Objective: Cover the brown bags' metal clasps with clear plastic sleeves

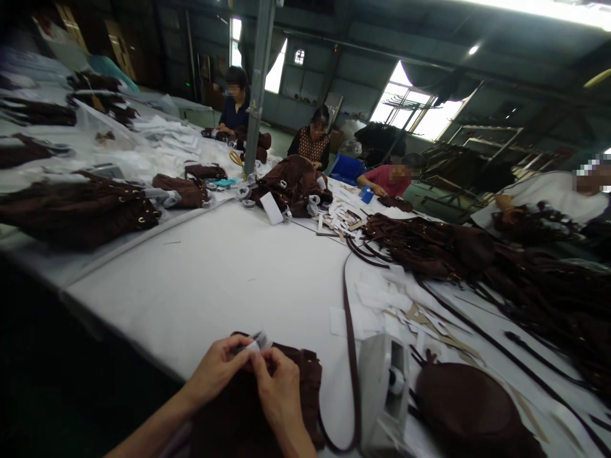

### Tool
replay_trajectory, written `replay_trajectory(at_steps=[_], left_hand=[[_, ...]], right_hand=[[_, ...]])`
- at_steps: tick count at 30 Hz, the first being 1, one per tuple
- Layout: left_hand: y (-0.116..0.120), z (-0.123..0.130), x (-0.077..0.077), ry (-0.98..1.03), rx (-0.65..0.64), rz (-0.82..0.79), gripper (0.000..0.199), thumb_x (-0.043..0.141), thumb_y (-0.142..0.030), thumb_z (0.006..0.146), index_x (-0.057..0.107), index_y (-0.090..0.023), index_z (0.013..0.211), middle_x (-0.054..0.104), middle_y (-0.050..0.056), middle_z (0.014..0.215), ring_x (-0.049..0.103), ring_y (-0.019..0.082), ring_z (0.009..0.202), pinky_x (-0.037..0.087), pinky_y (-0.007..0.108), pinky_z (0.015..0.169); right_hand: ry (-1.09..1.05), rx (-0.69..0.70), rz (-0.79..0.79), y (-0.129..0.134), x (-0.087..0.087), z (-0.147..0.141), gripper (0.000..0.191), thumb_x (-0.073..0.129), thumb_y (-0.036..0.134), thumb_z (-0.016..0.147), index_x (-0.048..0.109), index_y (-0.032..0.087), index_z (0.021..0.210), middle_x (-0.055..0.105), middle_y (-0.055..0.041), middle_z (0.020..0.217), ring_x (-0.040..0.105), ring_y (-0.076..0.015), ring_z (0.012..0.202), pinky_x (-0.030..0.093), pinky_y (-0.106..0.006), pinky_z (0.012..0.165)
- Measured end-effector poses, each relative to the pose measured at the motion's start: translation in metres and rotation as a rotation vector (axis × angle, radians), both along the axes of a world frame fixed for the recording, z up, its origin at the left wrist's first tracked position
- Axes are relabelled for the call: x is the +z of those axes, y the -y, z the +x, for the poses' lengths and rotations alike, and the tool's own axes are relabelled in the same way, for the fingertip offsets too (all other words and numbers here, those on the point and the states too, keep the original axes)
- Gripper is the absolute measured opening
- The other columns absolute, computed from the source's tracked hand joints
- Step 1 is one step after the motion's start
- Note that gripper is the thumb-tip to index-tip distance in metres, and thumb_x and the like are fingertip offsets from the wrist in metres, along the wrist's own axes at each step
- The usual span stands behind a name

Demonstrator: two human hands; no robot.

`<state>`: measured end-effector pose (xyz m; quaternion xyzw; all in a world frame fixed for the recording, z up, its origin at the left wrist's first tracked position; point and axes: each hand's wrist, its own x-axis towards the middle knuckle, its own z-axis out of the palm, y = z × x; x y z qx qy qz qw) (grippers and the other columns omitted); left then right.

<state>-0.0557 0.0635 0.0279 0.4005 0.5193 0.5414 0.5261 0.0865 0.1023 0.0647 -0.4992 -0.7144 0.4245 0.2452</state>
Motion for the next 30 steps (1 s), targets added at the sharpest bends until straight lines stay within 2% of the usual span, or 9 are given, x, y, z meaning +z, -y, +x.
replay_trajectory(at_steps=[8,15,17,19,21,24,30], left_hand=[[0.004,0.004,0.003,-0.047,0.014,-0.006,0.026,0.055,-0.038,0.085,0.066,-0.015,0.092,0.070,0.006,0.088,0.068,0.021,0.078,0.053,0.028,0.072],[0.006,0.007,0.006,-0.152,0.049,0.003,0.026,0.054,-0.036,0.086,0.067,-0.016,0.096,0.070,0.006,0.085,0.067,0.020,0.076,0.053,0.026,0.070],[0.005,0.006,0.005,-0.098,0.024,-0.003,0.025,0.056,-0.036,0.085,0.067,-0.016,0.096,0.070,0.005,0.084,0.067,0.020,0.077,0.053,0.027,0.072],[0.003,0.004,0.002,0.036,0.011,-0.028,0.025,0.058,-0.037,0.083,0.068,-0.015,0.090,0.068,0.004,0.081,0.066,0.020,0.076,0.054,0.029,0.073],[-0.002,0.003,-0.003,0.162,0.031,-0.065,0.028,0.060,-0.040,0.080,0.066,-0.014,0.077,0.065,0.003,0.073,0.063,0.019,0.070,0.056,0.031,0.069],[-0.009,0.002,-0.008,0.224,0.070,-0.108,0.034,0.064,-0.045,0.076,0.062,-0.012,0.066,0.061,0.002,0.064,0.058,0.017,0.063,0.056,0.032,0.060],[-0.009,0.003,-0.005,0.271,0.038,-0.116,0.034,0.066,-0.045,0.074,0.064,-0.012,0.072,0.062,0.002,0.068,0.058,0.016,0.066,0.056,0.033,0.066]], right_hand=[[0.037,-0.125,-0.021,-0.001,-0.003,-0.008,0.041,0.057,0.049,0.081,0.063,0.016,0.059,0.058,-0.0005,0.050,0.050,-0.0140,0.048,0.035,-0.023,0.048],[0.008,-0.177,-0.138,-0.006,-0.008,-0.007,0.037,0.060,0.045,0.075,0.056,0.017,0.052,0.051,0.0014,0.044,0.043,-0.0113,0.041,0.031,-0.022,0.041],[-0.013,-0.189,-0.147,-0.006,-0.009,-0.008,0.036,0.061,0.045,0.074,0.054,0.017,0.052,0.050,0.0019,0.044,0.042,-0.0111,0.041,0.030,-0.022,0.041],[-0.028,-0.196,-0.148,-0.005,-0.011,-0.009,0.037,0.061,0.045,0.074,0.052,0.017,0.052,0.048,0.0027,0.044,0.041,-0.0109,0.043,0.030,-0.022,0.042],[-0.033,-0.196,-0.141,-0.003,-0.012,-0.010,0.038,0.062,0.046,0.074,0.049,0.018,0.051,0.046,0.0034,0.045,0.039,-0.0105,0.045,0.029,-0.023,0.043],[-0.038,-0.185,-0.126,0.000,-0.012,-0.011,0.041,0.061,0.049,0.075,0.049,0.018,0.053,0.045,0.0033,0.048,0.038,-0.0105,0.047,0.029,-0.023,0.045],[-0.033,-0.181,-0.128,0.000,-0.012,-0.008,0.040,0.059,0.050,0.076,0.053,0.016,0.056,0.048,0.0026,0.047,0.040,-0.0108,0.046,0.029,-0.023,0.044]])
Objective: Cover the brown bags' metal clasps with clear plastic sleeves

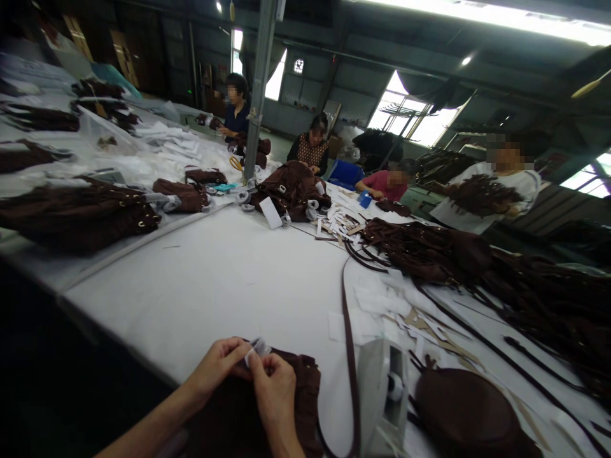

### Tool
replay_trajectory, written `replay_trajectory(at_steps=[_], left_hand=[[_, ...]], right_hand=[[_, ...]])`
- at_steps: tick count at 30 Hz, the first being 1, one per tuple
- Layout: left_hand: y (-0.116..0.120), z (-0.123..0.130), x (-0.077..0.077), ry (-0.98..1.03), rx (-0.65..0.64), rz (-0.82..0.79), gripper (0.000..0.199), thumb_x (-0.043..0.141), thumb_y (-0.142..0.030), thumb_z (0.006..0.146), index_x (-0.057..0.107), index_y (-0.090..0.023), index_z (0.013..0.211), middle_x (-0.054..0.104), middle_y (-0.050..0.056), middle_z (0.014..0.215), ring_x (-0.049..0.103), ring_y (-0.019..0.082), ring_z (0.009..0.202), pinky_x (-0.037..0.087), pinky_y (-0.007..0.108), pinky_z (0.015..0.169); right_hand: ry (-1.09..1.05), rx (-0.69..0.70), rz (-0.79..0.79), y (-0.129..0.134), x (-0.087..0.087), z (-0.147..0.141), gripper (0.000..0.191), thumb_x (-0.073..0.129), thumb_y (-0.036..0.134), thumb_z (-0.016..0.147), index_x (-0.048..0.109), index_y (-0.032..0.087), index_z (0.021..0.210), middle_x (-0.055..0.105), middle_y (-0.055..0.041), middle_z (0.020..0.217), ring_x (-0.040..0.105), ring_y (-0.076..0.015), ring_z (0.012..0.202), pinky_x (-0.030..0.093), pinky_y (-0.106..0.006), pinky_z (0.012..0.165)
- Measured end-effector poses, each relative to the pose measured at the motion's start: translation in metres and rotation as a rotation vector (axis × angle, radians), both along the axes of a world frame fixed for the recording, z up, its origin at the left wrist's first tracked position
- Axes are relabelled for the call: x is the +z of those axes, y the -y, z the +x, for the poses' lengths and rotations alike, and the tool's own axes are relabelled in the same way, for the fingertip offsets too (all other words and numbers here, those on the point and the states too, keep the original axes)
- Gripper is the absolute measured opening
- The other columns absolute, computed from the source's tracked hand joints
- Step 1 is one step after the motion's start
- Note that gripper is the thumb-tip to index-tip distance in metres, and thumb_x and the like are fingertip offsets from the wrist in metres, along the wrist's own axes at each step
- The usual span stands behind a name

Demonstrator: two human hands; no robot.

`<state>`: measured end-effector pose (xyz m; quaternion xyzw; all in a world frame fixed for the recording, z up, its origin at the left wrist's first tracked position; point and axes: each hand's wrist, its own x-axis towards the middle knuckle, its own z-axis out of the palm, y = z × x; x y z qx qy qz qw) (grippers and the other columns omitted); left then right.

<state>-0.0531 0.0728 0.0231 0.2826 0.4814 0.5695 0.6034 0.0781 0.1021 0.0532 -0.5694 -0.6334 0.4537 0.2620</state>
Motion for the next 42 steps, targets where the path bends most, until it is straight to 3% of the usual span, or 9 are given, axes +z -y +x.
replay_trajectory(at_steps=[4,9,15,21,26,32,36,39,42], left_hand=[[0.001,-0.002,0.003,-0.001,-0.008,0.001,0.031,0.071,-0.042,0.071,0.064,-0.012,0.073,0.064,0.002,0.069,0.060,0.016,0.066,0.055,0.030,0.067],[-0.003,-0.004,-0.001,-0.051,0.031,-0.020,0.033,0.068,-0.045,0.073,0.063,-0.012,0.075,0.063,0.001,0.068,0.063,0.016,0.062,0.053,0.027,0.063],[-0.004,0.000,-0.006,-0.114,0.091,-0.039,0.034,0.064,-0.047,0.076,0.062,-0.014,0.079,0.062,-0.001,0.068,0.066,0.017,0.061,0.047,0.022,0.056],[-0.003,-0.001,0.000,-0.143,0.099,-0.032,0.037,0.060,-0.051,0.078,0.061,-0.014,0.080,0.061,-0.003,0.061,0.061,0.013,0.050,0.040,0.020,0.049],[-0.005,-0.007,0.009,-0.177,0.019,-0.009,0.042,0.057,-0.055,0.079,0.059,-0.013,0.073,0.056,-0.003,0.052,0.051,0.009,0.035,0.028,0.018,0.039],[-0.011,-0.014,0.009,-0.207,0.028,-0.045,0.046,0.050,-0.060,0.080,0.056,-0.015,0.075,0.057,-0.004,0.056,0.051,0.008,0.035,0.024,0.017,0.037],[-0.016,-0.014,0.010,-0.248,-0.059,-0.040,0.047,0.054,-0.062,0.075,0.054,-0.015,0.072,0.058,-0.003,0.053,0.049,0.009,0.030,0.023,0.018,0.033],[-0.018,-0.016,0.011,-0.289,-0.129,-0.044,0.049,0.053,-0.065,0.074,0.051,-0.016,0.068,0.051,-0.004,0.041,0.044,0.009,0.025,0.020,0.018,0.030],[-0.020,-0.021,0.013,-0.322,-0.152,-0.052,0.045,0.046,-0.064,0.078,0.049,-0.019,0.082,0.043,-0.009,0.032,0.040,0.011,0.022,0.023,0.016,0.028]], right_hand=[[-0.031,0.009,-0.024,-0.002,0.001,0.003,0.039,0.061,0.049,0.076,0.057,0.015,0.058,0.050,0.0019,0.047,0.042,-0.0105,0.044,0.030,-0.022,0.042],[-0.196,0.024,-0.133,-0.005,0.002,0.006,0.024,0.064,0.035,0.071,0.067,0.012,0.076,0.065,-0.0039,0.062,0.053,-0.0123,0.048,0.039,-0.022,0.047],[-0.299,-0.083,-0.124,0.001,0.005,0.005,0.028,0.068,0.033,0.068,0.061,0.013,0.088,0.064,-0.0008,0.056,0.056,-0.0133,0.049,0.042,-0.022,0.049],[-0.292,-0.054,-0.080,0.006,0.005,-0.002,0.029,0.066,0.037,0.072,0.054,0.017,0.090,0.060,0.0033,0.052,0.053,-0.0127,0.044,0.038,-0.021,0.045],[-0.041,0.004,0.160,-0.002,-0.011,0.001,0.014,0.059,0.032,0.079,0.057,0.019,0.081,0.050,0.0068,0.046,0.047,-0.0123,0.042,0.032,-0.023,0.045],[0.132,0.064,0.449,-0.008,-0.010,0.014,0.012,0.058,0.031,0.083,0.058,0.019,0.087,0.061,0.0005,0.065,0.058,-0.0164,0.057,0.043,-0.026,0.058],[0.226,0.354,0.759,-0.017,0.007,0.016,0.039,0.061,0.015,0.081,0.054,0.020,0.119,0.063,-0.0109,0.112,0.058,-0.0248,0.104,0.045,-0.038,0.088],[0.302,0.630,0.757,-0.028,0.021,0.012,0.042,0.059,0.010,0.083,0.053,0.022,0.123,0.064,-0.0098,0.111,0.058,-0.0242,0.102,0.046,-0.039,0.088],[0.331,0.740,0.677,-0.036,0.031,0.009,0.041,0.060,0.014,0.084,0.052,0.022,0.123,0.065,-0.0077,0.104,0.058,-0.0222,0.095,0.048,-0.035,0.083]])
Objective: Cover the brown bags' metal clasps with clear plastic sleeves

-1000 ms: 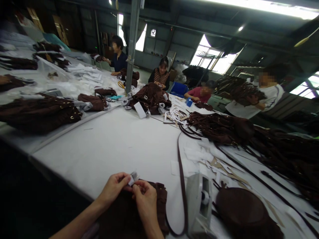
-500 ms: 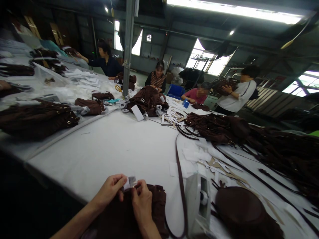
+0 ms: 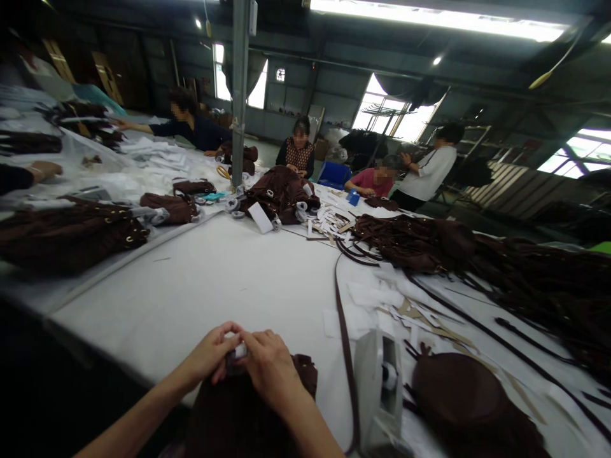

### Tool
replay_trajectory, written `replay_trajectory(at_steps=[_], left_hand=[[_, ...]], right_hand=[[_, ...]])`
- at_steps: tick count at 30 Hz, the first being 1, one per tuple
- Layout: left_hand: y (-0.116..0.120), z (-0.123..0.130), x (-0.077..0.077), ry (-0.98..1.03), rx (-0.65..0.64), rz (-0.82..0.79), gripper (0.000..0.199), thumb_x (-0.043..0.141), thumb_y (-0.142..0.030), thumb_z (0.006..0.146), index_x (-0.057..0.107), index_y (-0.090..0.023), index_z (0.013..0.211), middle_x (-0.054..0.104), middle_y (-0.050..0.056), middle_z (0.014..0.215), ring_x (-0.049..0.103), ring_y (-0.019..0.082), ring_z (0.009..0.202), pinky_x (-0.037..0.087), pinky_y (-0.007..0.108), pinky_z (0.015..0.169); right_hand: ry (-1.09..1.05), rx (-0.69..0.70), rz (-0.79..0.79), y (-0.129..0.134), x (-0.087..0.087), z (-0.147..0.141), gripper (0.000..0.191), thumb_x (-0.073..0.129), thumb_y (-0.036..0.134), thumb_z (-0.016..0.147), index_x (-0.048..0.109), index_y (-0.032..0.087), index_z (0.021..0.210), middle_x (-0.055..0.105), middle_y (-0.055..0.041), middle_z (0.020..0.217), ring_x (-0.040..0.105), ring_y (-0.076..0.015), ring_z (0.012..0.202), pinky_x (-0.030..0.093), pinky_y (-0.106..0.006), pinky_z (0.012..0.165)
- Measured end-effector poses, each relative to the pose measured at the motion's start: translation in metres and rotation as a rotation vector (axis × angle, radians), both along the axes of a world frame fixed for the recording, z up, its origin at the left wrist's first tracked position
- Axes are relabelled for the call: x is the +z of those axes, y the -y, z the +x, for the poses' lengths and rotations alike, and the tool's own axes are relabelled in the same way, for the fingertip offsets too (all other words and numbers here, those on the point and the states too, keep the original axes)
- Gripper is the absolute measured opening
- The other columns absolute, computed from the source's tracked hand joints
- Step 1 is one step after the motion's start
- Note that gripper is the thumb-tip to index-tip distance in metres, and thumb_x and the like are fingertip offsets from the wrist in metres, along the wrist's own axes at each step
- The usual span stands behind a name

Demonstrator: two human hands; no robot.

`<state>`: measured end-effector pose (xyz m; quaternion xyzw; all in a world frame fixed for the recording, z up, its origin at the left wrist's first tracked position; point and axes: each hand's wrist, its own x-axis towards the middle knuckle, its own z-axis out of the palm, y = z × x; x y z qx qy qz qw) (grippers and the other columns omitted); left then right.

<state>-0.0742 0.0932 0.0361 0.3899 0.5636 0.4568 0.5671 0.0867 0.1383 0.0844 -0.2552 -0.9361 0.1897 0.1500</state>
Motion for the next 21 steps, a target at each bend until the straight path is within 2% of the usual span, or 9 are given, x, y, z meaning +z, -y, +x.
replay_trajectory(at_steps=[5,7,9,11,14,17,19,21], left_hand=[[-0.001,-0.004,0.004,-0.058,-0.029,0.003,0.045,0.038,-0.059,0.085,0.044,-0.020,0.106,0.037,-0.013,0.028,0.040,0.013,0.022,0.027,0.016,0.028],[-0.003,-0.004,0.009,-0.076,-0.061,0.015,0.047,0.041,-0.058,0.085,0.045,-0.019,0.111,0.038,-0.013,0.028,0.043,0.014,0.023,0.028,0.017,0.029],[-0.005,-0.008,0.017,-0.132,-0.090,0.050,0.047,0.043,-0.056,0.085,0.048,-0.018,0.114,0.042,-0.011,0.031,0.047,0.015,0.026,0.032,0.019,0.032],[-0.009,-0.019,0.025,-0.224,-0.054,0.107,0.044,0.045,-0.052,0.086,0.051,-0.019,0.114,0.055,-0.007,0.043,0.054,0.015,0.033,0.041,0.022,0.041],[-0.011,-0.040,0.029,-0.319,0.135,0.175,0.041,0.044,-0.051,0.087,0.056,-0.019,0.110,0.069,0.003,0.082,0.067,0.018,0.062,0.050,0.029,0.066],[-0.001,-0.049,0.011,-0.321,0.237,0.145,0.045,0.047,-0.055,0.084,0.059,-0.017,0.106,0.067,0.010,0.104,0.065,0.024,0.093,0.049,0.033,0.081],[0.011,-0.042,-0.009,-0.280,0.196,0.095,0.049,0.055,-0.055,0.080,0.058,-0.017,0.110,0.066,0.012,0.108,0.063,0.025,0.097,0.049,0.034,0.083],[0.022,-0.031,-0.028,-0.215,0.129,0.071,0.053,0.061,-0.052,0.077,0.055,-0.017,0.116,0.065,0.013,0.112,0.064,0.025,0.096,0.050,0.035,0.083]], right_hand=[[0.108,0.062,0.068,-0.005,0.001,-0.005,0.034,0.056,0.010,0.084,0.053,0.017,0.117,0.062,-0.0081,0.101,0.055,-0.0217,0.090,0.047,-0.033,0.081],[0.148,0.031,0.127,-0.005,-0.005,-0.008,0.030,0.054,0.008,0.083,0.055,0.016,0.111,0.063,-0.0086,0.095,0.055,-0.0223,0.086,0.047,-0.033,0.080],[0.168,-0.058,0.147,-0.006,-0.014,-0.012,0.027,0.054,0.006,0.080,0.058,0.015,0.106,0.063,-0.0096,0.089,0.056,-0.0236,0.084,0.046,-0.034,0.078],[0.160,-0.151,0.120,-0.009,-0.024,-0.015,0.028,0.055,0.006,0.078,0.060,0.015,0.104,0.064,-0.0099,0.087,0.057,-0.0244,0.084,0.046,-0.034,0.076],[0.117,-0.270,0.046,-0.016,-0.038,-0.014,0.034,0.051,0.008,0.081,0.058,0.016,0.113,0.067,-0.0102,0.091,0.060,-0.0240,0.088,0.047,-0.033,0.077],[0.060,-0.362,-0.038,-0.025,-0.044,-0.012,0.033,0.046,0.012,0.086,0.056,0.015,0.118,0.067,-0.0121,0.102,0.062,-0.0220,0.094,0.046,-0.031,0.081],[0.042,-0.362,-0.098,-0.030,-0.043,-0.011,0.030,0.049,0.017,0.087,0.057,0.016,0.116,0.068,-0.0102,0.105,0.063,-0.0200,0.093,0.046,-0.028,0.080],[0.053,-0.326,-0.158,-0.034,-0.038,-0.008,0.030,0.055,0.025,0.086,0.058,0.019,0.115,0.071,-0.0053,0.095,0.065,-0.0177,0.082,0.046,-0.024,0.070]])
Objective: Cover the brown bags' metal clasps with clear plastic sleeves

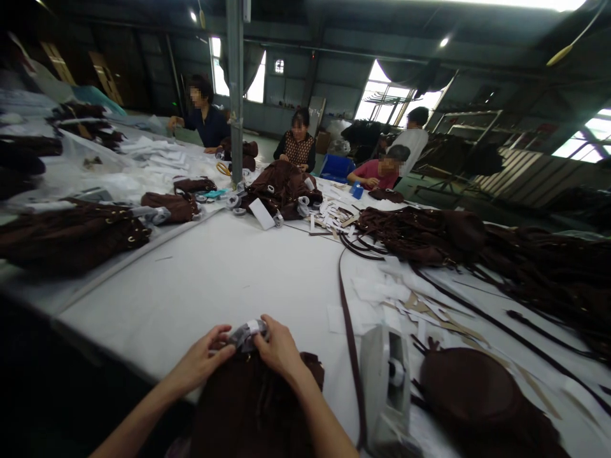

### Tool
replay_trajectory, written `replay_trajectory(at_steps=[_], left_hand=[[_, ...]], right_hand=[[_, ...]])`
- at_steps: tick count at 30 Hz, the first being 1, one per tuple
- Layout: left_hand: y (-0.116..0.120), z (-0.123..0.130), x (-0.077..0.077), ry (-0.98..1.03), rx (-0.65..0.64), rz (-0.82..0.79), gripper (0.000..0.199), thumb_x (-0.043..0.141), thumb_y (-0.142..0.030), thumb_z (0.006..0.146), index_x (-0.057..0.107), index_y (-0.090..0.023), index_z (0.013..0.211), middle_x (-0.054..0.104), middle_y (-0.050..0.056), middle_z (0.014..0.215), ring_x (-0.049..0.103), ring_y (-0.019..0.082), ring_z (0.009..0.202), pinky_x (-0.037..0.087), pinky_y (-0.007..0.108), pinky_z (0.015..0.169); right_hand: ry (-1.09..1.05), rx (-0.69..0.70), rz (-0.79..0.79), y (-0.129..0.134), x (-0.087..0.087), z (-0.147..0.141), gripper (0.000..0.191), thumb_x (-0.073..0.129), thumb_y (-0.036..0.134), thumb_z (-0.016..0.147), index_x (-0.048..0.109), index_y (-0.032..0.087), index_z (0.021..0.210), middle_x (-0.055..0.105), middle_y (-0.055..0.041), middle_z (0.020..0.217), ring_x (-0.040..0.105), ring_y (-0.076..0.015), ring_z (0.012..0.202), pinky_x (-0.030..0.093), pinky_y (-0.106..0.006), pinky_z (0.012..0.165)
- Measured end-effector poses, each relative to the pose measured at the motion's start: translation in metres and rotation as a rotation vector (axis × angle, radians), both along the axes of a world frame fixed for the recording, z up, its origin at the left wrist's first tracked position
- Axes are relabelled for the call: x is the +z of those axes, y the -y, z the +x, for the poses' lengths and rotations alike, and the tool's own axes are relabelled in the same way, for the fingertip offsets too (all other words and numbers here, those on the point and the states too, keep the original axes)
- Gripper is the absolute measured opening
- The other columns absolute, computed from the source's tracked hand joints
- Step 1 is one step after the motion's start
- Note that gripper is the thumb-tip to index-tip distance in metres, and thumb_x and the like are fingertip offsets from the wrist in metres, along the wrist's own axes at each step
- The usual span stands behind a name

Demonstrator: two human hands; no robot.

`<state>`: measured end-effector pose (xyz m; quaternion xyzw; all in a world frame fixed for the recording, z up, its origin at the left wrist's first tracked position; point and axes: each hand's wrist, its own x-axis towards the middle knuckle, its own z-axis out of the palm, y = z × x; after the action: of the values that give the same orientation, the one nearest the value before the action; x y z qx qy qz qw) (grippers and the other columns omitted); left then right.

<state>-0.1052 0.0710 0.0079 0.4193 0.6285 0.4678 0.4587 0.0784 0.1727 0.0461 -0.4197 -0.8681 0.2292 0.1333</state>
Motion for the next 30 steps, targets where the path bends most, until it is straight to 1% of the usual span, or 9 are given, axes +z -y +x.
replay_trajectory(at_steps=[3,6,9,12,14,17,19,25,30], left_hand=[[0.006,0.010,-0.016,0.041,0.067,-0.005,0.057,0.057,-0.053,0.079,0.050,-0.017,0.123,0.060,0.015,0.119,0.064,0.025,0.097,0.051,0.036,0.083],[-0.005,0.006,-0.012,0.020,0.151,0.007,0.064,0.053,-0.056,0.080,0.047,-0.016,0.129,0.057,0.017,0.124,0.063,0.025,0.100,0.051,0.034,0.081],[-0.028,0.000,0.001,-0.080,-0.004,-0.005,0.064,0.054,-0.053,0.079,0.049,-0.013,0.129,0.058,0.018,0.123,0.063,0.025,0.097,0.050,0.033,0.081],[-0.050,0.001,0.011,-0.158,-0.167,0.000,0.051,0.067,-0.041,0.070,0.064,-0.013,0.113,0.067,0.013,0.107,0.062,0.026,0.093,0.047,0.033,0.084],[-0.059,0.003,0.017,-0.152,-0.271,0.015,0.045,0.068,-0.035,0.068,0.067,-0.015,0.108,0.070,0.007,0.091,0.062,0.023,0.083,0.047,0.030,0.077],[-0.062,0.004,0.026,-0.125,-0.435,0.026,0.050,0.062,-0.039,0.074,0.062,-0.016,0.119,0.070,0.003,0.082,0.060,0.017,0.067,0.047,0.025,0.063],[-0.060,0.003,0.032,-0.128,-0.526,0.033,0.049,0.059,-0.042,0.078,0.062,-0.016,0.120,0.071,0.003,0.084,0.061,0.017,0.068,0.046,0.024,0.062],[-0.065,0.005,0.038,-0.193,-0.756,0.043,0.037,0.059,-0.035,0.078,0.068,-0.021,0.111,0.071,0.005,0.106,0.062,0.022,0.095,0.045,0.027,0.084],[-0.074,0.014,0.028,-0.205,-0.909,-0.041,0.022,0.074,-0.033,0.063,0.076,-0.021,0.082,0.073,0.000,0.072,0.062,0.019,0.072,0.047,0.026,0.073]], right_hand=[[0.039,0.010,-0.058,0.000,0.010,0.010,0.030,0.060,0.037,0.083,0.062,0.021,0.108,0.071,-0.0022,0.076,0.064,-0.0177,0.064,0.041,-0.023,0.055],[0.166,-0.039,-0.060,0.010,0.017,0.022,0.029,0.062,0.043,0.081,0.065,0.019,0.098,0.071,-0.0069,0.072,0.064,-0.0225,0.064,0.037,-0.026,0.053],[0.237,0.031,-0.023,0.029,0.016,0.031,0.018,0.066,0.038,0.079,0.066,0.020,0.084,0.071,-0.0077,0.081,0.065,-0.0267,0.076,0.040,-0.031,0.065],[0.131,0.118,0.051,0.048,0.009,0.037,0.008,0.065,0.024,0.081,0.064,0.022,0.088,0.070,-0.0052,0.089,0.063,-0.0256,0.085,0.039,-0.037,0.081],[0.046,0.149,0.087,0.057,0.004,0.042,0.010,0.060,0.019,0.083,0.062,0.022,0.093,0.068,-0.0039,0.088,0.061,-0.0233,0.084,0.038,-0.038,0.084],[-0.066,0.168,0.140,0.065,0.001,0.050,0.013,0.052,0.014,0.087,0.060,0.022,0.095,0.067,-0.0035,0.085,0.059,-0.0208,0.080,0.037,-0.039,0.085],[-0.128,0.183,0.180,0.068,0.001,0.053,0.014,0.050,0.013,0.088,0.059,0.021,0.094,0.066,-0.0034,0.084,0.059,-0.0198,0.078,0.037,-0.038,0.084],[-0.211,0.243,0.318,0.071,0.002,0.050,0.014,0.049,0.011,0.088,0.057,0.021,0.094,0.065,-0.0028,0.081,0.058,-0.0181,0.073,0.040,-0.036,0.080],[-0.245,0.288,0.363,0.075,0.000,0.047,0.012,0.048,0.012,0.089,0.057,0.020,0.091,0.064,-0.0043,0.080,0.058,-0.0183,0.072,0.042,-0.035,0.074]])
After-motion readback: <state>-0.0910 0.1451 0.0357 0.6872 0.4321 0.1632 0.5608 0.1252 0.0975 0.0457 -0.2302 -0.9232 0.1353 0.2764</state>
